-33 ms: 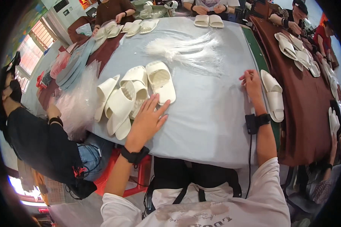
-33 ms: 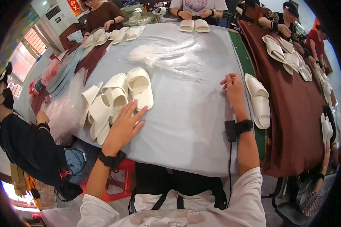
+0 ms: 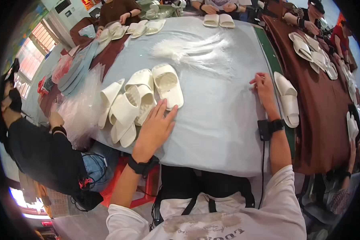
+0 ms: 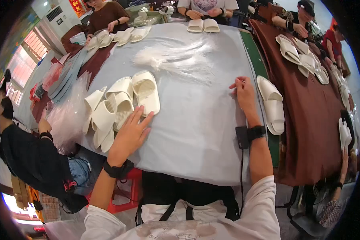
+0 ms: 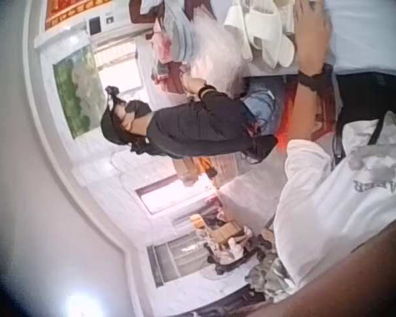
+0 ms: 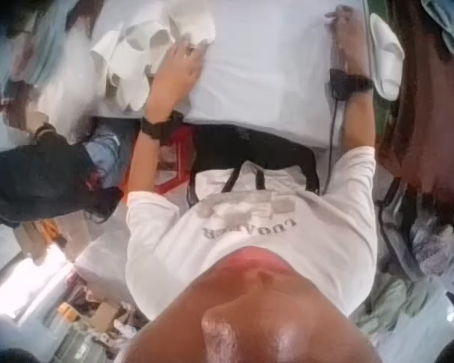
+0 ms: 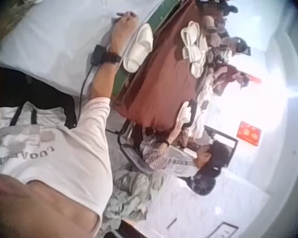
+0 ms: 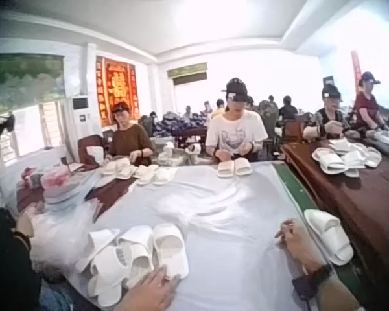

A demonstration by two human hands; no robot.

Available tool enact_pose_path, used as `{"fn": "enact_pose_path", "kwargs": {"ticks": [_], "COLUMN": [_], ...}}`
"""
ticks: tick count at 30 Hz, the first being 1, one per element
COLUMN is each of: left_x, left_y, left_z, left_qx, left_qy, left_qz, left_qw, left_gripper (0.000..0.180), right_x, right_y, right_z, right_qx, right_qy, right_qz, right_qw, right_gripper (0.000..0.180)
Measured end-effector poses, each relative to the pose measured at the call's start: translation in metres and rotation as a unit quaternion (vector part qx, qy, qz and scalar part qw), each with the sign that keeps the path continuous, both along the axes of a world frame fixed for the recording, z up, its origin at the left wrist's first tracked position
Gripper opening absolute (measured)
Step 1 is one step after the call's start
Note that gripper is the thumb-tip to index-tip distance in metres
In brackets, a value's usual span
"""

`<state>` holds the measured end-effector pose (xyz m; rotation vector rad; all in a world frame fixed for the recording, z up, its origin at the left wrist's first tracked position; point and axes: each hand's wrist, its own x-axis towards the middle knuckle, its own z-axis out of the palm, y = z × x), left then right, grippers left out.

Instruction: Assembling and inspecting white plastic slippers at a factory production table.

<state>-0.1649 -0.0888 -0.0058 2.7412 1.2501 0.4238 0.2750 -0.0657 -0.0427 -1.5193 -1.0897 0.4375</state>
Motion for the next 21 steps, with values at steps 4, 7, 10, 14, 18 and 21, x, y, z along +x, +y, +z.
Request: {"fn": "enact_pose_path", "kwargs": {"ticks": [4,7,10,14,18,21], "left_x": [0.050,0.101,0.161,0.200,0.201,0.215], "left_y": [-0.011,0.010,0.039,0.091,0.132,0.135], "left_z": [0.041,0.048,0.057,0.022,-0.042,-0.048], "left_qx": [0.054,0.054,-0.035,-0.105,-0.047,-0.038], "left_qy": [0.086,-0.007,-0.022,-0.093,-0.208,-0.250], "left_qz": [-0.066,-0.115,-0.087,-0.067,-0.105,-0.084], "left_qw": [0.993,0.992,0.995,0.988,0.971,0.964], "left_gripper": [0.045,0.043,0.045,0.046,0.039,0.032], "right_x": [-0.006,-0.010,-0.009,-0.028,-0.053,-0.045], "right_y": [0.000,-0.002,-0.012,-0.028,-0.027,-0.024], "right_z": [-0.001,-0.004,0.005,0.016,0.017,0.019], "right_qx": [-0.013,0.009,0.037,0.024,0.027,0.109], "right_qy": [-0.022,-0.033,0.003,0.071,0.038,0.062], "right_qz": [0.049,0.082,0.140,0.240,0.314,0.248], "right_qw": [0.998,0.996,0.989,0.968,0.948,0.961], "right_gripper": [0.020,0.017,0.015,0.013,0.013,0.018]}}
